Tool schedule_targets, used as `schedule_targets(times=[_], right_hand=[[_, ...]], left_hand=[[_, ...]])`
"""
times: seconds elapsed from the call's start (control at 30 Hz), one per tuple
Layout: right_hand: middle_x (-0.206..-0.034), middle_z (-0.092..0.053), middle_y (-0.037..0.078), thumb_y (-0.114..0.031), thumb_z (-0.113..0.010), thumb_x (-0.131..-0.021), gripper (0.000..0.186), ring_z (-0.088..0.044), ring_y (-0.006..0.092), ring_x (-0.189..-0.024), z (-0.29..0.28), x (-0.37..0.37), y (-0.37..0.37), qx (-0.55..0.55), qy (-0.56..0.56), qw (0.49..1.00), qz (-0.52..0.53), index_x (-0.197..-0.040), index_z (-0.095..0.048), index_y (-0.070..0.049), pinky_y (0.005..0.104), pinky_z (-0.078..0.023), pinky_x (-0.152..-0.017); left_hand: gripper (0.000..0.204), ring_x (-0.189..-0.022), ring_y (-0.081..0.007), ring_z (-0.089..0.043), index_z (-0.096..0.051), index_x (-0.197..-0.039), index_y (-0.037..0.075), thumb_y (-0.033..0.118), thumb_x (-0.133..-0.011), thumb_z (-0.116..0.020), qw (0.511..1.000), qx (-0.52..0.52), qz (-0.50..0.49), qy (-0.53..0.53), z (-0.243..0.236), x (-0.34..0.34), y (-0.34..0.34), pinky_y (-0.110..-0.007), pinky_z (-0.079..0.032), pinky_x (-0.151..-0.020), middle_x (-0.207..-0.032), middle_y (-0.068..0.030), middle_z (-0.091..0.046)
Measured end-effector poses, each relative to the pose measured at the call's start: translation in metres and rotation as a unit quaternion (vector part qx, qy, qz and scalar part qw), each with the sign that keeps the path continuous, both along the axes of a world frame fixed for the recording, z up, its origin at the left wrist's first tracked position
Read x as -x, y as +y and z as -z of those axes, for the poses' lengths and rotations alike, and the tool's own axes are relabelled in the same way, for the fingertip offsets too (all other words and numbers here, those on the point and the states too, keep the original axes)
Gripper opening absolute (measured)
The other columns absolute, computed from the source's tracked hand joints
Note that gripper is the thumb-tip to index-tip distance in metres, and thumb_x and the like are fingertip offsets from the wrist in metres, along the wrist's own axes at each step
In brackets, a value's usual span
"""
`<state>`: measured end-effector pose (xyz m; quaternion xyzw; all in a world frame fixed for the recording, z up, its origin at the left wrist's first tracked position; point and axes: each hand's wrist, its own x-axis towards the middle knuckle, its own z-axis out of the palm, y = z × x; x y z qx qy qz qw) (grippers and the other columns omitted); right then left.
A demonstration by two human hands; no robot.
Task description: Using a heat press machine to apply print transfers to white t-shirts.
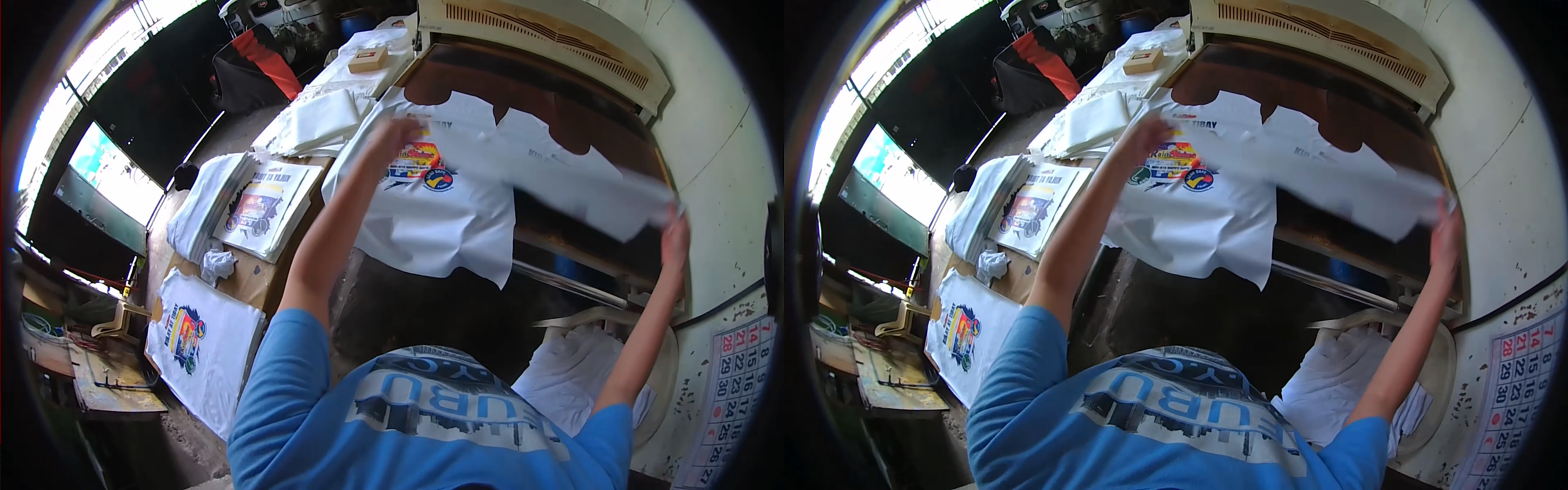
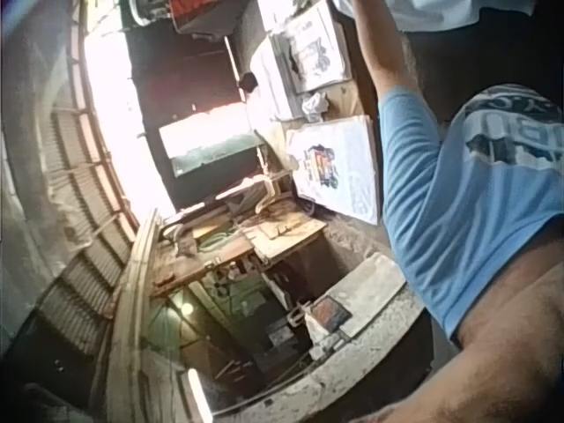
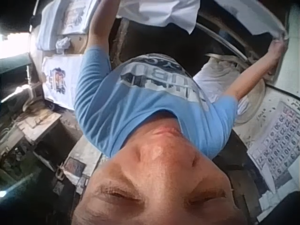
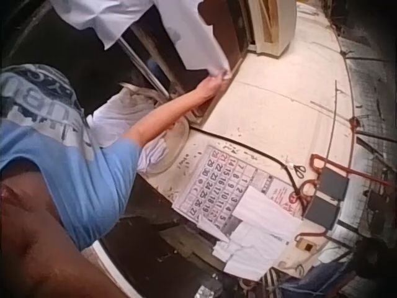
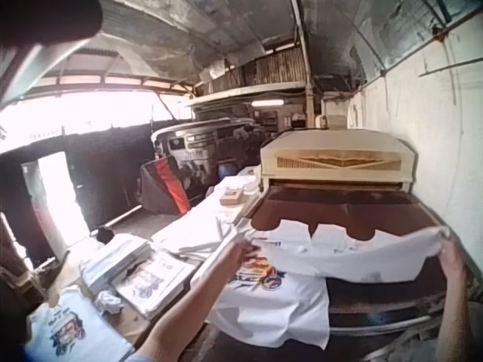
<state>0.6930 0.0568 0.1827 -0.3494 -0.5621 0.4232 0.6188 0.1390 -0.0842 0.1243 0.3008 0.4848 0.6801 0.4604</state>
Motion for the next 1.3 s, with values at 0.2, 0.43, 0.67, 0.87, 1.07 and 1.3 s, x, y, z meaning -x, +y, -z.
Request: schedule_targets(times=[0.2,0.43,0.67,0.87,1.07,1.3], right_hand=[[-0.104,-0.056,0.006,-0.021,-0.059,-0.084,0.035,-0.055,0.0144,-0.091,-0.091,0.063,-0.047,-0.015,0.054,0.997,-0.051,-0.114,-0.05,-0.007,0.0278,-0.047,-0.074],[-0.065,-0.052,-0.003,-0.023,-0.062,-0.082,0.014,-0.045,0.0031,-0.048,0.025,0.163,-0.093,0.143,-0.113,0.975,-0.13,-0.081,-0.058,-0.01,0.0182,-0.031,-0.034],[-0.064,-0.051,-0.002,-0.018,-0.056,-0.085,0.012,-0.039,0.0037,-0.043,0.132,0.2,-0.132,0.263,-0.193,0.938,-0.121,-0.086,-0.059,-0.006,0.0187,-0.027,-0.032],[-0.067,-0.055,0.001,-0.018,-0.057,-0.083,0.016,-0.043,0.0066,-0.041,0.173,0.194,-0.158,0.291,-0.274,0.912,-0.097,-0.089,-0.06,-0.003,0.0203,-0.031,-0.032],[-0.088,-0.058,-0.002,-0.023,-0.058,-0.083,0.02,-0.053,0.0095,-0.078,0.194,0.187,-0.185,0.392,-0.311,0.862,-0.076,-0.098,-0.06,-0.011,0.0289,-0.044,-0.053],[-0.095,-0.059,0.0,-0.019,-0.06,-0.083,0.021,-0.053,0.0102,-0.087,0.227,0.187,-0.188,0.439,-0.058,0.882,-0.161,-0.102,-0.06,-0.008,0.026,-0.044,-0.071]], left_hand=[[0.022,-0.093,-0.019,-0.056,-0.053,-0.101,0.001,0.015,-0.085,-0.052,0.943,-0.304,-0.115,0.069,-0.132,0.038,-0.052,-0.037,-0.045,-0.084,-0.093,-0.0069,-0.057],[0.017,-0.081,-0.0126,-0.054,-0.058,-0.09,0.005,0.02,-0.082,-0.056,0.951,-0.128,-0.277,0.038,0.016,0.1,-0.172,-0.029,-0.045,-0.072,-0.085,-0.0023,-0.057],[0.015,-0.054,-0.0079,-0.046,-0.059,-0.073,0.008,0.022,-0.08,-0.057,0.93,0.166,-0.328,0.015,0.192,0.101,-0.237,-0.022,-0.034,-0.047,-0.063,0.0011,-0.052],[0.022,-0.092,-0.0164,-0.053,-0.064,-0.087,-0.001,0.015,-0.073,-0.059,0.962,0.164,-0.199,0.087,0.262,0.102,-0.228,-0.029,-0.039,-0.08,-0.111,-0.0057,-0.053],[0.03,-0.106,-0.0161,-0.046,-0.063,-0.099,0.003,0.022,-0.076,-0.06,0.98,0.192,-0.052,0.013,0.261,0.106,-0.226,-0.029,-0.028,-0.094,-0.119,-0.0034,-0.05],[0.031,-0.104,-0.0176,-0.046,-0.06,-0.105,0.008,0.027,-0.081,-0.056,0.964,0.257,-0.052,-0.049,0.239,0.094,-0.236,-0.036,-0.03,-0.094,-0.101,-0.0028,-0.058]])
